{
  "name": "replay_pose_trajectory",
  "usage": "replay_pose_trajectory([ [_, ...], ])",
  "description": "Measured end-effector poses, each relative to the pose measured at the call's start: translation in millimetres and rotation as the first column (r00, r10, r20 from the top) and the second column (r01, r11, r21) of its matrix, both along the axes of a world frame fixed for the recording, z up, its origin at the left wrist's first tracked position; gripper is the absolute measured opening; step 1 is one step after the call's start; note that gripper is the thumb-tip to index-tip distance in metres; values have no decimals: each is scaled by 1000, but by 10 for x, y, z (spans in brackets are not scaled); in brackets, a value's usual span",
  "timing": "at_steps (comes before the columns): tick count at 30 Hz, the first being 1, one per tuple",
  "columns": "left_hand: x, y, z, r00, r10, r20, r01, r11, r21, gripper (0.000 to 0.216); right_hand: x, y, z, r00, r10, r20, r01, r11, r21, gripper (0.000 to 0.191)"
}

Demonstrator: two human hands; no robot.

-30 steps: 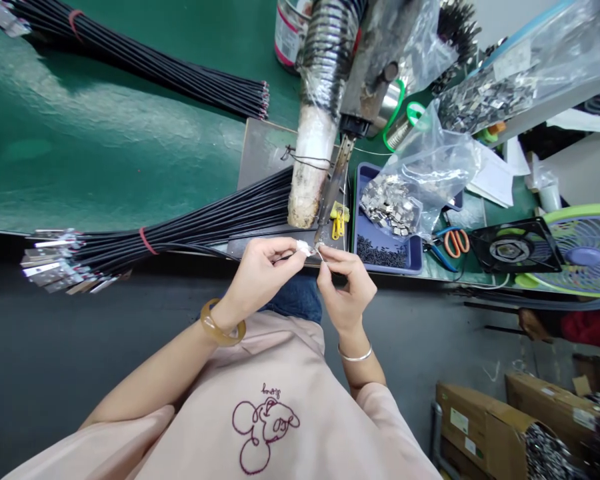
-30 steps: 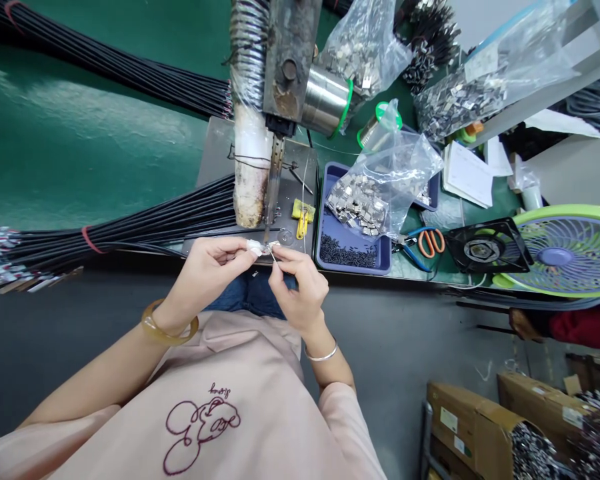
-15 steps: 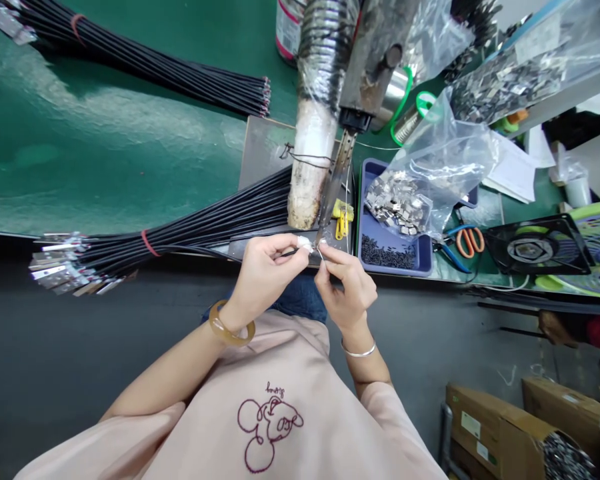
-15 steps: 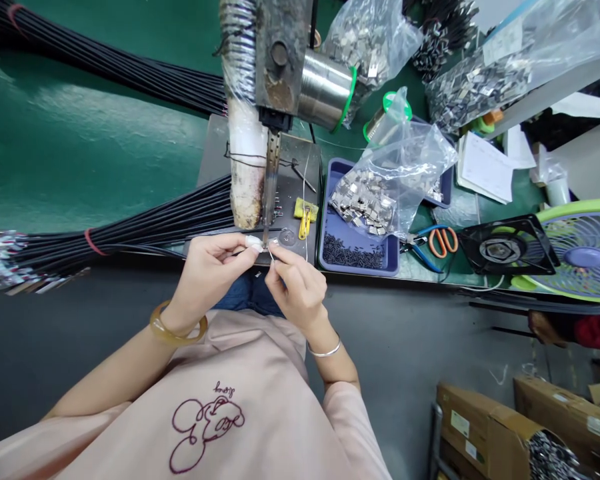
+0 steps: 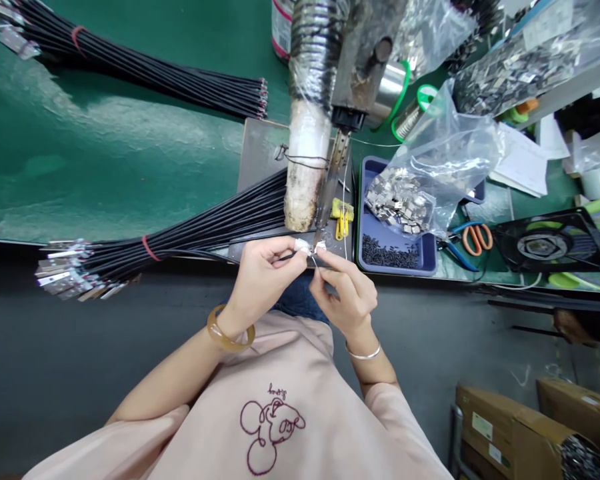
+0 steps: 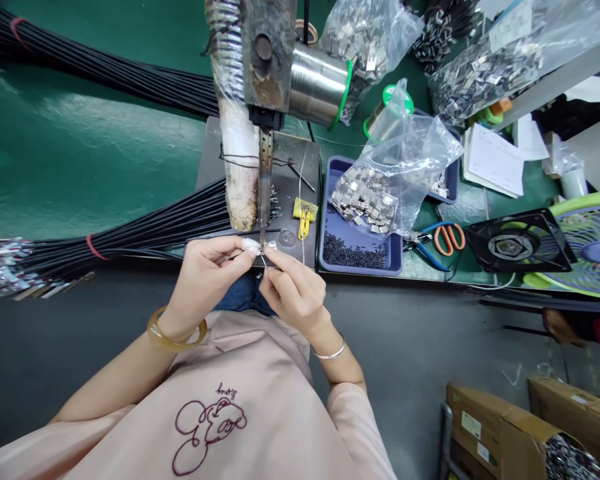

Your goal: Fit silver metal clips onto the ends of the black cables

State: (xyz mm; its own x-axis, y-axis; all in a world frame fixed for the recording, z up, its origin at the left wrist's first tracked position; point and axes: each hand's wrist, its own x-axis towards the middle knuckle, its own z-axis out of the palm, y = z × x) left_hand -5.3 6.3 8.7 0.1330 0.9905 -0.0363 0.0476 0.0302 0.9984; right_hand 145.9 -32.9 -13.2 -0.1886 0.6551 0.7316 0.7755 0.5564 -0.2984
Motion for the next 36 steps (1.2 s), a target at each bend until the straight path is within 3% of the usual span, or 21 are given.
replay_pose_trajectory([
  [6,4,-24,-22,1000,-15,-21,15,1000,10,19,7,-16,34,1000,-14,-19,14,1000,6,19],
  [9,6,-55,-26,999,-24,-42,26,998,60,17,21,-18,82,993,-52,-105,51,999,-11,20],
  [15,2,-87,-18,995,14,-98,4,982,187,17,47,2,179,918,-70,-390,-87,925,-370,11],
  [24,31,-51,-37,998,42,-53,-34,990,136,15,44,50,174,955,-2,-297,-82,959,-270,15],
  [31,38,-21,-24,994,103,-36,-94,977,189,12,39,62,198,955,7,-297,-88,961,-260,17],
  [36,31,-37,-19,997,60,-45,-54,991,125,12,53,8,206,951,35,-306,-129,948,-291,18],
])
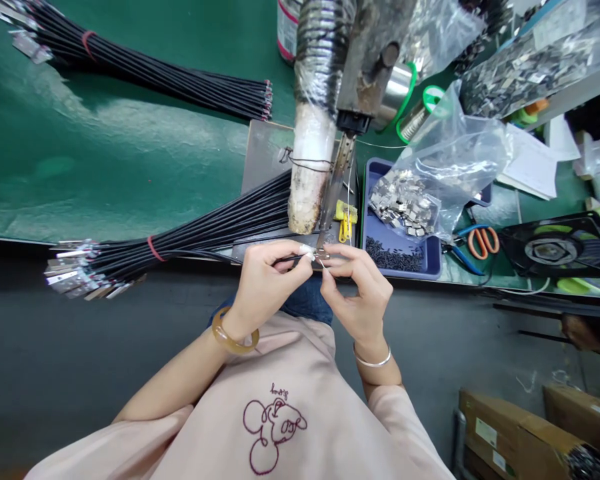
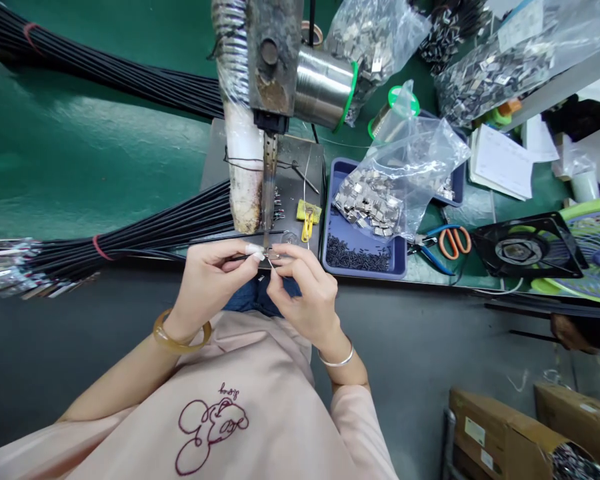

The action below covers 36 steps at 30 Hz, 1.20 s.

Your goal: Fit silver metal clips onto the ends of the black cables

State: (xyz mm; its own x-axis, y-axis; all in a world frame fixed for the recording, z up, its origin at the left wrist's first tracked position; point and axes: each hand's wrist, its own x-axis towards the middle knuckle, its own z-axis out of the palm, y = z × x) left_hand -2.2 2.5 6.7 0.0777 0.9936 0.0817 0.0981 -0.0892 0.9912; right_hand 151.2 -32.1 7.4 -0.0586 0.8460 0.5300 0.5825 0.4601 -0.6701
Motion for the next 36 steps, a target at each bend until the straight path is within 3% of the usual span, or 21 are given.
replay_pose_trajectory([
  [14,-7,-9,-7,1000,15,-8,-15,1000,-1,13,-37,25,7,998,-59,22,59,998,29,16],
  [20,-10,-6,-51,998,-58,14,58,995,-75,12,-29,-50,14,998,-51,40,52,999,-2,14],
  [27,-39,-41,-85,997,-82,-11,82,995,-63,11,-58,-83,-24,981,-119,154,99,986,134,19],
  [29,-65,-54,-91,993,-112,45,115,991,-62,10,-69,-78,-39,987,-136,80,130,989,74,16],
  [33,-113,-66,-76,974,-187,130,198,978,-71,10,-61,-53,-20,979,-109,-175,69,973,-218,8],
  [36,-120,-63,-56,970,-192,149,207,974,-91,9,-48,-30,10,979,-88,-184,46,974,-221,11],
])
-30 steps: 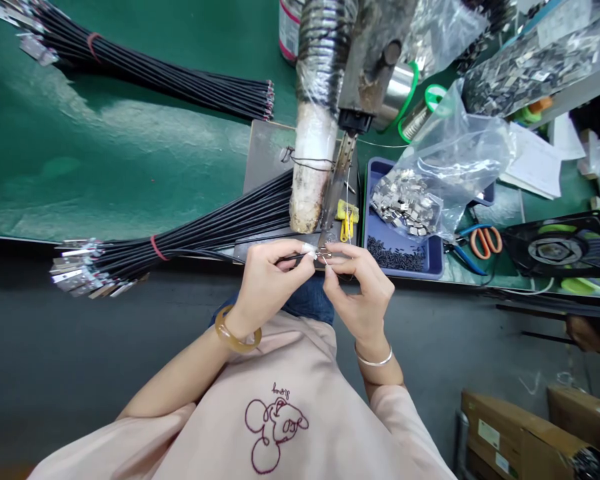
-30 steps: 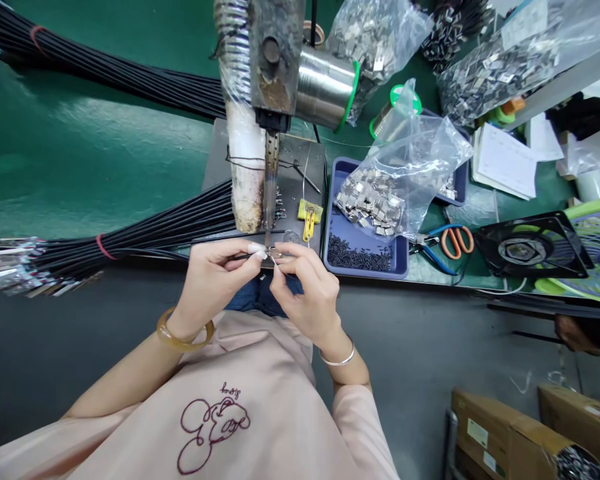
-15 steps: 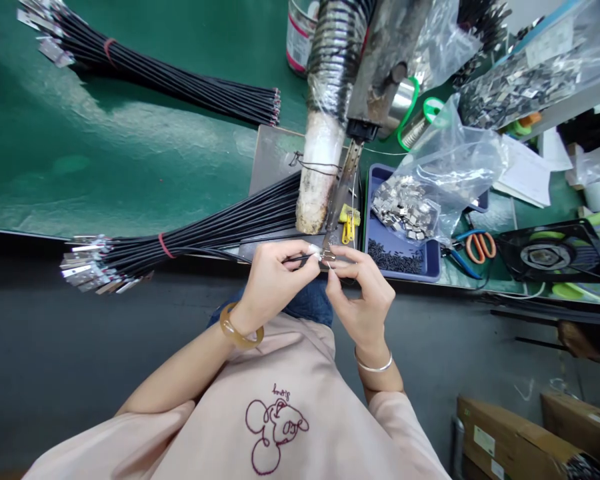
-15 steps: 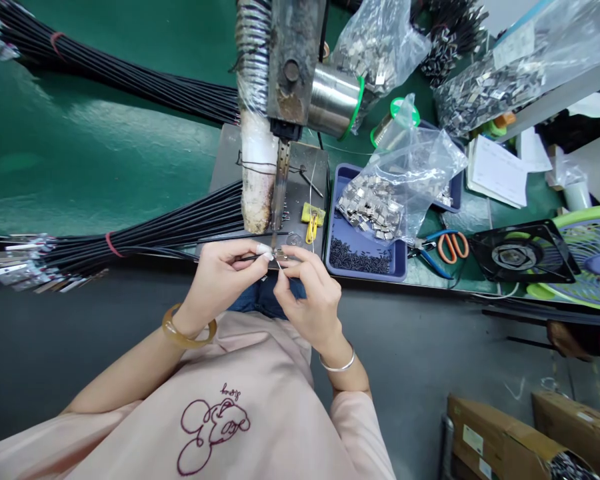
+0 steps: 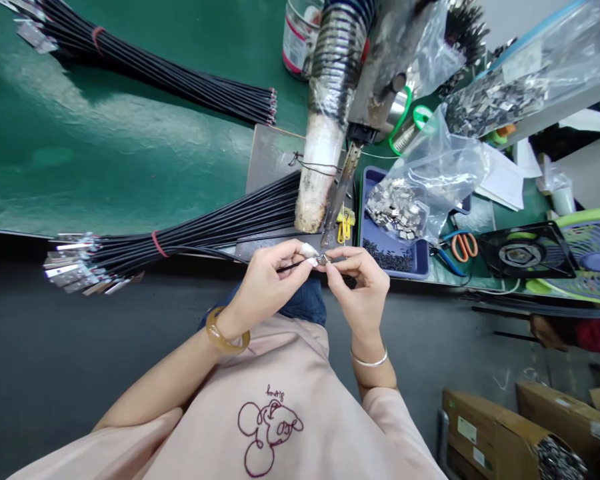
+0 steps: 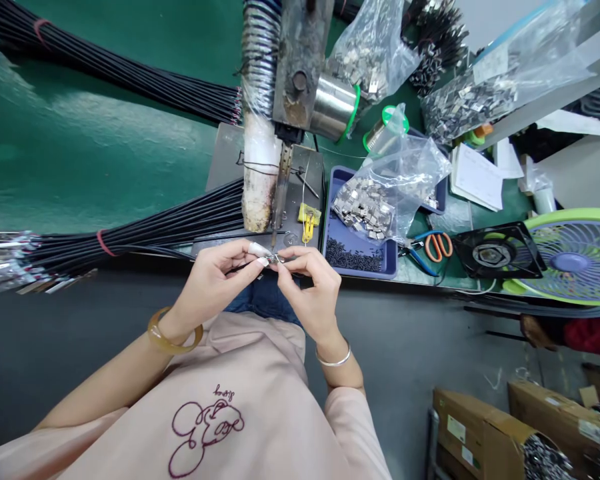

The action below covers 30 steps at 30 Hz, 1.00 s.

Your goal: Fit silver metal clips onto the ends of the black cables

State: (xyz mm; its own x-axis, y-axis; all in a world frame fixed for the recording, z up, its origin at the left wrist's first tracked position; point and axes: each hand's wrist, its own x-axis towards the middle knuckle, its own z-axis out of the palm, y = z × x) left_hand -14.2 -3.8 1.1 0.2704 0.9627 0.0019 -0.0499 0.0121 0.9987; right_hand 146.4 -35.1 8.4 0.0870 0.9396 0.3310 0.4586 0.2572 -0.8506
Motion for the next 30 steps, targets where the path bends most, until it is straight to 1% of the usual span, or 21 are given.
replay_pose_trajectory([
  [4,24,10,-7,999,28,-32,-28,1000,1,9,1,35,1,990,-15,142,-5,991,137,13],
  [8,47,19,-17,997,59,-53,-59,998,9,9,-5,82,-20,982,-13,186,-27,978,207,15],
  [15,68,17,-15,992,127,-7,-127,992,14,10,-8,89,-23,971,-34,238,-27,968,249,14],
  [21,64,2,-72,994,92,-59,-93,996,-10,9,35,50,-81,957,25,288,-95,968,233,15],
  [30,83,-8,-39,991,112,-70,-114,993,-26,9,1,29,-92,964,-17,266,-59,959,276,14],
])
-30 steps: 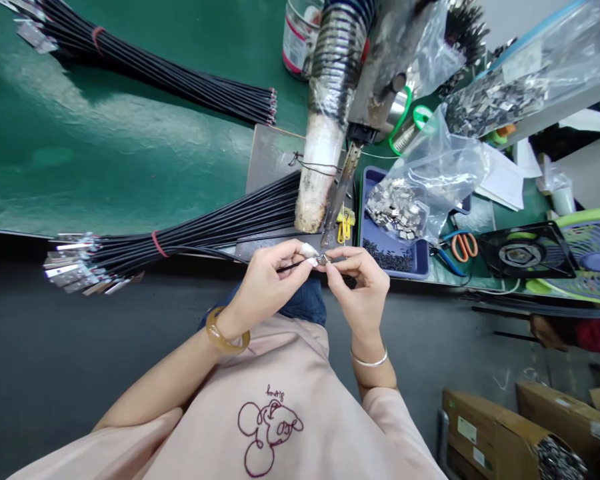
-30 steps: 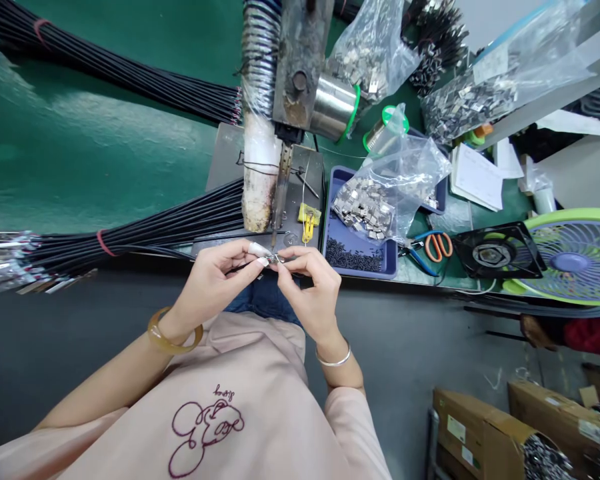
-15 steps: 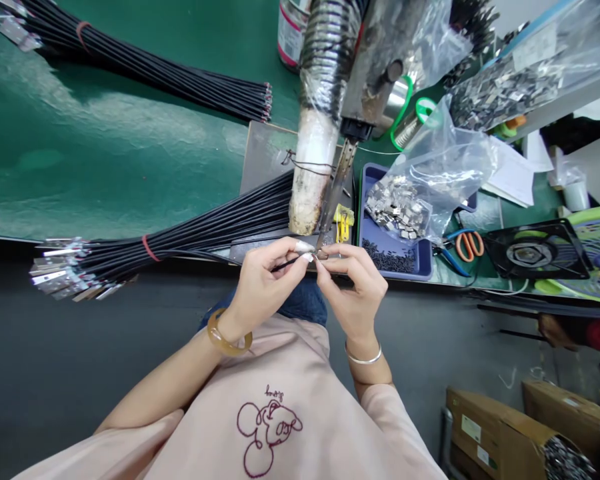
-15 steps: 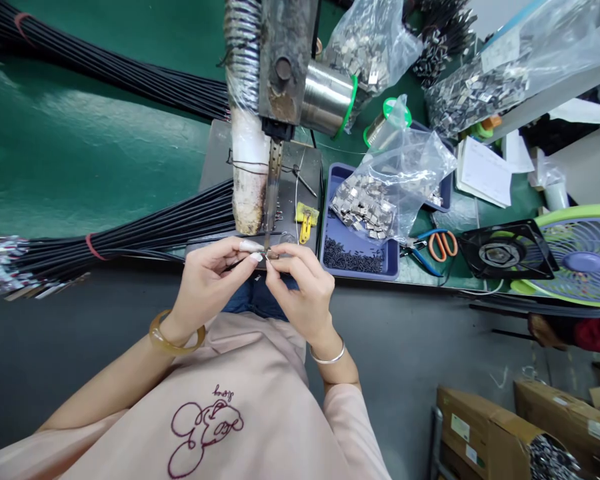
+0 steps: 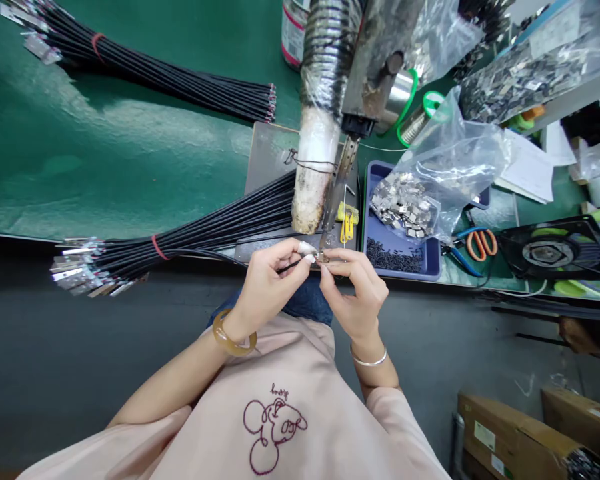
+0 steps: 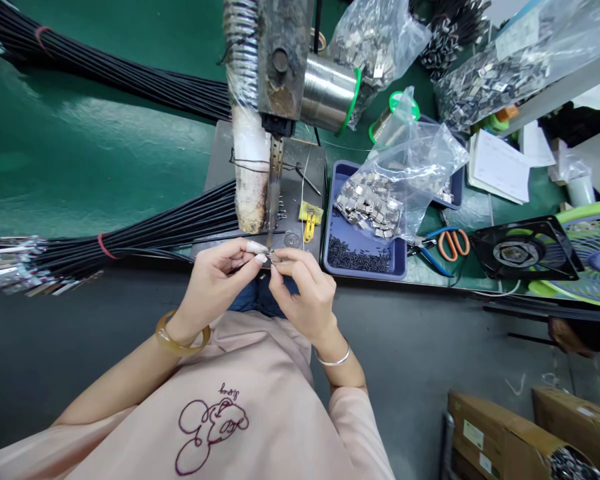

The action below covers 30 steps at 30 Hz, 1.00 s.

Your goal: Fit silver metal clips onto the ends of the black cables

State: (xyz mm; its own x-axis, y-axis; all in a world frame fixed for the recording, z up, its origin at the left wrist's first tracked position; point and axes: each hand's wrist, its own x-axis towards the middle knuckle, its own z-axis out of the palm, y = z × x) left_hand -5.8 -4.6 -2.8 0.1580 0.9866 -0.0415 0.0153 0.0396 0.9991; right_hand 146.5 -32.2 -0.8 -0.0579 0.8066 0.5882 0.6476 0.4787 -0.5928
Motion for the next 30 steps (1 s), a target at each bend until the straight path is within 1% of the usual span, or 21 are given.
replay_pose_trajectory([
  [2,-3,-14,-4,1000,-19,-20,20,1000,22,10,0,-2,10,999,-41,-30,40,999,-37,11],
  [3,-7,-22,-6,999,-32,-36,34,998,53,10,6,-1,17,995,-75,-62,69,994,-81,8],
  [5,-21,-36,-9,994,-55,-90,69,983,169,11,29,5,30,982,-115,-149,79,971,-225,6],
  [7,-45,-43,-4,987,-54,-149,100,941,322,14,61,14,40,965,-91,-244,-9,926,-379,9],
  [8,-61,-42,2,985,-47,-167,108,920,377,15,75,19,43,955,-63,-290,-70,901,-428,11],
  [9,-80,-38,11,984,-47,-174,113,911,397,16,88,22,44,944,-34,-327,-125,883,-452,12],
  [10,-101,-30,23,985,-62,-164,121,917,379,15,96,26,42,937,-7,-350,-163,876,-454,12],
  [11,-122,-20,37,987,-88,-136,128,937,326,13,101,29,38,935,21,-353,-183,883,-433,11],
  [12,-142,-10,51,988,-125,-95,145,958,249,11,101,32,30,942,56,-330,-190,902,-389,9],
  [14,-175,9,77,981,-195,7,193,977,94,7,97,39,6,970,139,-198,-184,954,-235,4],
  [15,-184,14,85,976,-214,51,212,977,39,9,96,40,-10,980,168,-103,-182,973,-139,6],
  [17,-185,13,84,972,-217,87,218,976,-5,14,103,28,-48,983,171,59,-172,985,10,14],
  [18,-179,7,75,975,-208,78,209,978,-4,14,113,10,-66,985,147,89,-152,987,46,16],
  [19,-170,-2,61,979,-194,59,194,981,2,14,127,-16,-78,992,105,74,-109,992,58,17],
  [20,-160,-11,44,984,-177,34,176,984,11,13,144,-50,-83,999,43,25,-45,998,54,17],
  [22,-146,-27,4,990,-141,-15,142,990,24,12,174,-134,-62,991,-101,-89,103,995,15,13],
  [23,-143,-33,-14,991,-128,-37,130,991,32,13,180,-174,-37,981,-159,-110,159,987,-15,10],
  [24,-144,-36,-31,991,-120,-61,123,991,45,13,175,-206,-6,977,-193,-91,189,981,-49,7],
  [26,-150,-36,-54,986,-117,-117,129,987,94,14,135,-233,55,984,-176,35,179,977,-116,4],
  [28,-158,-33,-67,977,-119,-174,148,975,165,13,64,-208,83,978,-121,170,148,976,-161,9],
  [30,-163,-29,-76,968,-120,-219,170,959,227,14,-5,-153,66,968,-106,226,145,976,-162,8],
])
